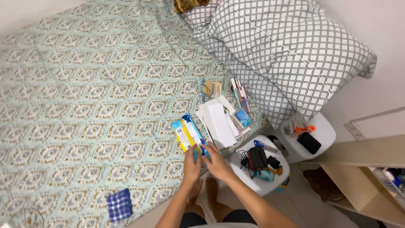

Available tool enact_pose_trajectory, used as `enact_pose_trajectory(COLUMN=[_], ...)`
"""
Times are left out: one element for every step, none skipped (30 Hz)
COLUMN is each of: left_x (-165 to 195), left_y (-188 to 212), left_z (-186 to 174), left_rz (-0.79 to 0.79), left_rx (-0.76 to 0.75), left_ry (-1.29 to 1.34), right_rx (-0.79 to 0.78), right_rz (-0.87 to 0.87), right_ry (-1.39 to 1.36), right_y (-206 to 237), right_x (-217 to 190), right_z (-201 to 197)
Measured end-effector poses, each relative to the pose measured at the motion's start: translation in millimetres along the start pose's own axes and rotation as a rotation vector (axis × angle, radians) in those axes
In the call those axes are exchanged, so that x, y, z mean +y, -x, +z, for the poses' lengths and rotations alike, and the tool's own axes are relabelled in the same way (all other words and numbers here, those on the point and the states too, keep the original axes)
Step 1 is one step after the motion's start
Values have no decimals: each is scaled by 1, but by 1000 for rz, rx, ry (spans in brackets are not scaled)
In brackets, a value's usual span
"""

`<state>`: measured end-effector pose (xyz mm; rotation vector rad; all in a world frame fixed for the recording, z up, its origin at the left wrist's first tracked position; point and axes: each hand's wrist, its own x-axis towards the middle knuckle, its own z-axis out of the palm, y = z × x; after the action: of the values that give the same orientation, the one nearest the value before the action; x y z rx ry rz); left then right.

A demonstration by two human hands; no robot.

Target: The person removes various items from a bedroom shelf unit, including baskets, pouches, wipes packs, bottles and a pen holder, placing them on the bed and stools. They then sort the items and place them back onto the shelf compartments, arranging baskets, boxes and containers in the cubbies.

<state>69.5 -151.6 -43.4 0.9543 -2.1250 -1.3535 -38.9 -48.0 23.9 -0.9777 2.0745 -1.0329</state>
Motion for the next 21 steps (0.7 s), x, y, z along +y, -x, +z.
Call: enact_pose_trajectory(left_x=[0,-2,-4,-5,-7,-11,-13,-15,-18,-20,-22,-23,-23,-23,-22,-21,-19,-18,-17,-16,-16], left_y=[-1,-2,-6,-9,-9,-9,-12,-15,-15,-16,-18,-19,-21,-25,-28,-32,-37,-40,-42,-44,-46], left_z=[0,-2,-2,-3,-4,-5,-5,-5,-6,-6,-5,-4,-2,0,3,6,9,11,13,14,16], left_rz=[-9,-23,-32,-40,-54,-62,-65,-64,-67,-71,-57,-44,-30,-41,-54,-67,-69,-75,-83,-88,-94], left_rx=[-20,-32,-45,-54,-52,-47,-39,-51,-64,-75,-87,-100,-112,-121,-130,-139,-149,-160,-172,-185,-197], left_ry=[4,-2,-8,-11,-24,-35,-47,-46,-48,-49,-46,-43,-39,-40,-41,-40,-23,-8,5,3,0], right_rx=[21,43,69,85,99,116,125,131,134,142,150,158,174,190,206,214,220,222,231,238,245], right_rz=[16,35,51,78,107,131,135,140,147,158,166,174,169,162,155,174,192,212,244,276,308], right_ry=[5,7,11,-14,-37,-59,-61,-63,-68,-83,-99,-115,-112,-107,-101,-119,-137,-157,-170,-184,-198], right_y=[-1,0,1,2,6,8,9,12,14,15,17,17,17,17,16,16,15,14,13,12,12], right_x=[2,4,6,7,9,10,11,11,11,11,11,12,12,13,14,16,18,21,25,28,32], right_z=[-1,-1,-1,-1,-1,-2,-3,-3,-2,-2,-2,-2,-1,0,1,3,4,5,5,6,6])
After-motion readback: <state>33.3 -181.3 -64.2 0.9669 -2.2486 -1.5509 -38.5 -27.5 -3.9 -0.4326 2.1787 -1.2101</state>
